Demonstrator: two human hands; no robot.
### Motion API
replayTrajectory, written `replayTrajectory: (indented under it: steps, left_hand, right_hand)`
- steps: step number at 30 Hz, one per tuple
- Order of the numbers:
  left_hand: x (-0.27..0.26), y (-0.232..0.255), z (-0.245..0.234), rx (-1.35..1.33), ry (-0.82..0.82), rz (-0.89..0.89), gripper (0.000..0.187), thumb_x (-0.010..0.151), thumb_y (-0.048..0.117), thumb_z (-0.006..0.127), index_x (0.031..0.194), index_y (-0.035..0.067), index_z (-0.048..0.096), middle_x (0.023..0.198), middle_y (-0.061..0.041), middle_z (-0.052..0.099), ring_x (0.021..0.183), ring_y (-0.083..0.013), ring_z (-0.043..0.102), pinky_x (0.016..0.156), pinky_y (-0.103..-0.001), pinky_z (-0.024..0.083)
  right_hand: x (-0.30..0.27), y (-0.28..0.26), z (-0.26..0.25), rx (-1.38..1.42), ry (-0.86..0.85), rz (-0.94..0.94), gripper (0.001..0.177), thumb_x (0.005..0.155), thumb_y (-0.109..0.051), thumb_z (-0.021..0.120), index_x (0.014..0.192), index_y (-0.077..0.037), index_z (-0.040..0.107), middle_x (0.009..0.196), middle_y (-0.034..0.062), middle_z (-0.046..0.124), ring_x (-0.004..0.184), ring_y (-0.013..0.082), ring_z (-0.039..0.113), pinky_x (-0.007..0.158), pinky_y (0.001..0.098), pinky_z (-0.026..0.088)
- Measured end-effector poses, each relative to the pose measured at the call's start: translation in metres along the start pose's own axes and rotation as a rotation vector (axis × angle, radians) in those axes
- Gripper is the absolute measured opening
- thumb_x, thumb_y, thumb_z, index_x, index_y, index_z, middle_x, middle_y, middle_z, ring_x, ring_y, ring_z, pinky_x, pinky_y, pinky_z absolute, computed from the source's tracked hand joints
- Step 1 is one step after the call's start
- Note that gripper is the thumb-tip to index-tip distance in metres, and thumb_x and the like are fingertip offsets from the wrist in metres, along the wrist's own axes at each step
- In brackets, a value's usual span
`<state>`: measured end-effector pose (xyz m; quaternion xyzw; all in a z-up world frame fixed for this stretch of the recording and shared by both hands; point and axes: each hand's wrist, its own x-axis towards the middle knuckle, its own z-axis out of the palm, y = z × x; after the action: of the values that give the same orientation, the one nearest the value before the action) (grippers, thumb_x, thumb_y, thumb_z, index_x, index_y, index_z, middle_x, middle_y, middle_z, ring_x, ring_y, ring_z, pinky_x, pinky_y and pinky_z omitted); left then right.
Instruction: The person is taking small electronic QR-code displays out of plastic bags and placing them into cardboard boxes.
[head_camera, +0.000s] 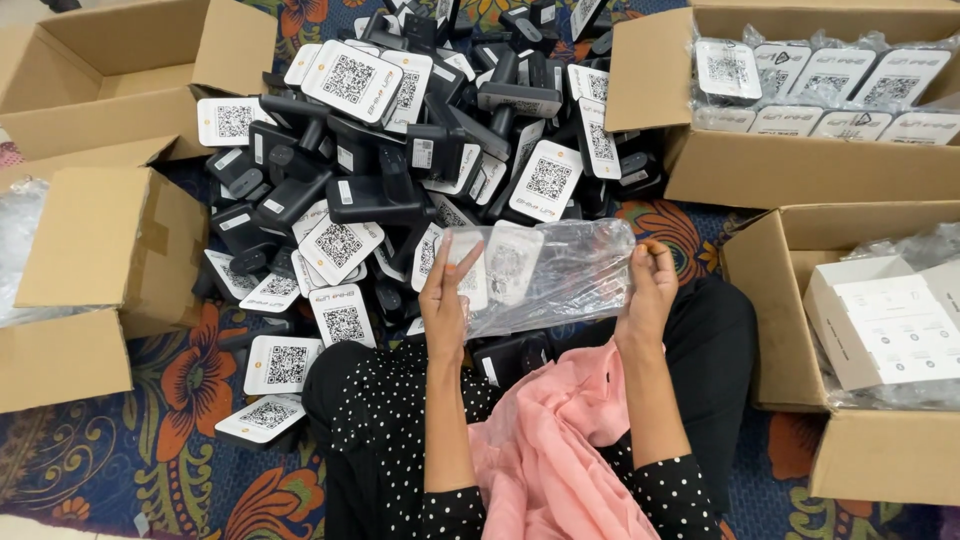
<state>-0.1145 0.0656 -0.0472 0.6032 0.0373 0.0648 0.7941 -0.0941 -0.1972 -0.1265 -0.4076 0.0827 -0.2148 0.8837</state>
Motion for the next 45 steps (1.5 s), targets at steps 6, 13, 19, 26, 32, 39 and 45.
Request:
replayTrajectory:
  steps: [6,13,19,26,32,39,45]
  left_hand:
    - [-0.004,0.014,0.006,0.242,0.071,0.202,0.048,0.112,0.027,0.034,0.16,0.024,0.03,0.144,-0.007,0.064,0.041,0.0014,0.043,0.04,-0.017,0.041]
    - [-0.017,-0.002,0.041,0.767,0.065,0.389,0.058,0.108,0.008,0.04,0.162,0.03,0.04,0.12,-0.011,0.077,0.064,-0.0166,0.072,0.06,-0.033,0.059]
    - [-0.024,-0.002,0.064,0.88,-0.198,0.33,0.063,0.105,0.019,0.05,0.165,0.021,0.032,0.091,-0.021,0.072,0.074,-0.0429,0.068,0.066,-0.05,0.052]
    - [-0.032,0.024,0.06,0.457,-0.297,0.263,0.06,0.102,0.017,0.04,0.161,0.013,0.032,0.126,-0.012,0.075,0.059,-0.0212,0.068,0.062,-0.034,0.058]
    - [-0.029,0.023,0.054,0.825,0.09,0.613,0.04,0.095,0.01,0.068,0.134,0.01,0.061,0.115,-0.006,0.076,0.069,-0.0166,0.069,0.064,-0.031,0.056]
    - [-0.025,0.019,0.04,1.022,0.058,0.585,0.014,0.086,-0.004,0.069,0.093,0.008,0.066,0.12,-0.004,0.065,0.103,-0.0231,0.071,0.08,-0.038,0.058]
    - [-0.024,0.018,0.025,1.031,0.015,0.575,0.018,0.079,-0.007,0.065,0.086,0.01,0.064,0.13,0.0,0.068,0.11,-0.0236,0.068,0.089,-0.037,0.057]
  right_hand:
    - [0.004,0.002,-0.004,-0.212,0.069,-0.197,0.013,0.11,-0.01,0.066,0.121,-0.006,0.06,0.104,-0.0022,0.06,0.09,0.0051,0.053,0.079,0.0207,0.043]
    - [-0.039,-0.026,0.077,-0.232,-0.28,0.015,0.045,0.092,-0.017,0.072,0.13,-0.007,0.051,0.123,0.0075,0.064,0.109,0.0172,0.066,0.09,0.0299,0.056]
    - [-0.053,-0.001,0.078,-0.107,-0.501,0.306,0.07,0.087,-0.014,0.074,0.15,-0.005,0.044,0.134,0.0083,0.057,0.124,0.0183,0.06,0.105,0.0314,0.048]
    - [-0.044,0.0,0.064,-0.206,-0.464,0.275,0.022,0.101,-0.011,0.068,0.12,-0.002,0.06,0.108,0.0023,0.069,0.096,0.008,0.064,0.077,0.0218,0.051]
    - [-0.041,-0.006,0.066,-0.298,-0.342,0.181,0.019,0.098,-0.005,0.064,0.117,-0.004,0.064,0.104,0.005,0.076,0.079,0.0019,0.061,0.065,0.0171,0.043]
    - [-0.042,-0.009,0.07,-0.326,-0.34,0.14,0.013,0.101,-0.003,0.061,0.114,-0.003,0.063,0.108,0.0087,0.078,0.072,0.0012,0.054,0.065,0.0181,0.041]
    - [-0.04,0.021,0.048,-0.28,-0.365,0.14,0.016,0.106,-0.005,0.064,0.122,0.0,0.063,0.098,0.0037,0.067,0.078,0.0028,0.053,0.071,0.0197,0.043]
